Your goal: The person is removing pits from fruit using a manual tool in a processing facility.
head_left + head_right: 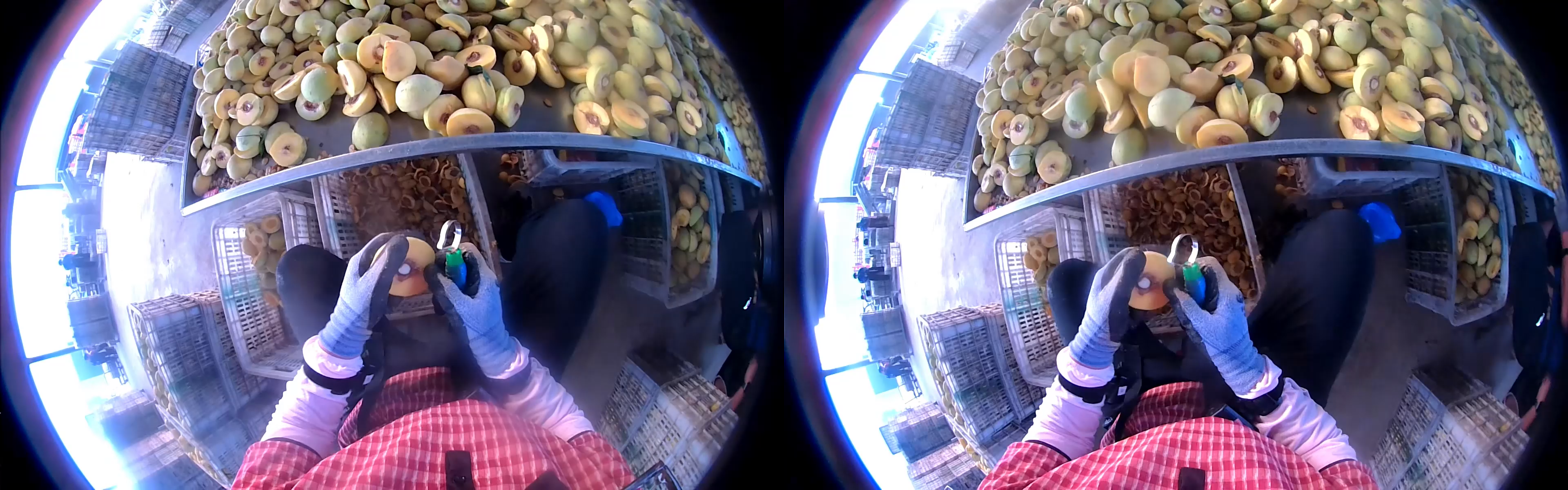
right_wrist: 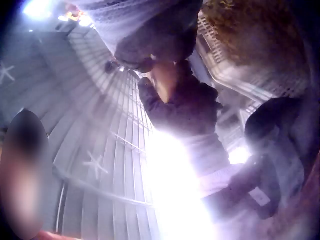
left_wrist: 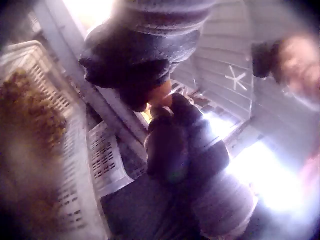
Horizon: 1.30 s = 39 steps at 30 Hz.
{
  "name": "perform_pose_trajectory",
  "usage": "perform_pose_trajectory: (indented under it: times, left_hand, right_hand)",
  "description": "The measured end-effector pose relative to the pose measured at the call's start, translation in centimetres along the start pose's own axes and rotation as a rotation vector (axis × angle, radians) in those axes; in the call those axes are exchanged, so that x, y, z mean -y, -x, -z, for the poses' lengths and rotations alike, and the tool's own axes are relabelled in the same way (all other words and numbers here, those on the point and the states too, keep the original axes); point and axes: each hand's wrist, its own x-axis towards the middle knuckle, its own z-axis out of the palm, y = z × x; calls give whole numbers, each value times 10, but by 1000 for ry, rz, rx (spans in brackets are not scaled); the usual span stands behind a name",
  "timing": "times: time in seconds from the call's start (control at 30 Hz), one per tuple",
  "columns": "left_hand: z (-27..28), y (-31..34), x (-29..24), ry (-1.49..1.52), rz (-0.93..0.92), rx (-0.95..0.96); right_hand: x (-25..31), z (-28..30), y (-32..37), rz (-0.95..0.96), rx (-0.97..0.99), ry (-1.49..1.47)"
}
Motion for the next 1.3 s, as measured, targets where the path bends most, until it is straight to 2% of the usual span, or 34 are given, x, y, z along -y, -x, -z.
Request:
perform_pose_trajectory:
  times: [0.13,0.17,0.2,0.27,0.33,0.43,0.47,0.57,0.67,0.77,0.8,0.9,0.97,1.0,1.03,1.07,1.1,1.17,1.27,1.3]
  left_hand:
    - [-23,-1,-4,-6,-32,-193]
    - [-30,-2,-7,27,-2,-234]
    - [-35,1,-5,183,82,-233]
    - [-41,4,5,48,-24,-277]
    - [-47,6,7,305,63,-335]
    - [-53,6,5,261,27,-429]
    - [-50,6,8,116,-37,-367]
    - [-35,6,22,-193,-178,-185]
    - [-32,-1,23,-275,-278,-94]
    - [-34,-5,9,6,-75,-59]
    - [-34,-11,11,-65,-180,-45]
    - [-31,-16,8,-83,-28,98]
    - [-38,-4,27,279,155,44]
    - [-46,2,49,663,346,-105]
    - [-50,5,49,1046,534,-258]
    - [-45,13,45,1023,422,-188]
    - [-28,17,50,1120,328,-197]
    - [30,12,60,660,-82,-754]
    - [146,12,27,-338,-170,-856]
    - [183,11,38,-894,61,-828]
  right_hand:
    - [9,-2,12,127,98,313]
    - [8,-2,13,127,84,295]
    - [5,-2,14,126,70,278]
    - [3,-3,16,120,63,283]
    - [-1,-6,19,98,54,233]
    - [-6,-8,20,92,73,192]
    - [-8,-9,19,95,83,185]
    - [-30,-1,26,369,89,347]
    - [-14,0,24,-246,249,-339]
    - [-22,11,30,-863,672,-1239]
    - [-12,6,31,-884,617,-1293]
    - [-16,2,28,-953,793,-1837]
    - [-22,-4,30,-864,821,-1847]
    - [-25,-6,30,-816,831,-1811]
    - [-26,-8,31,-768,840,-1779]
    - [-26,-7,28,-757,819,-1797]
    - [-34,-6,26,-758,800,-1785]
    - [-41,-3,29,-924,568,-1594]
    - [-43,-8,24,-953,609,-1457]
    - [-44,-9,21,-963,635,-1418]
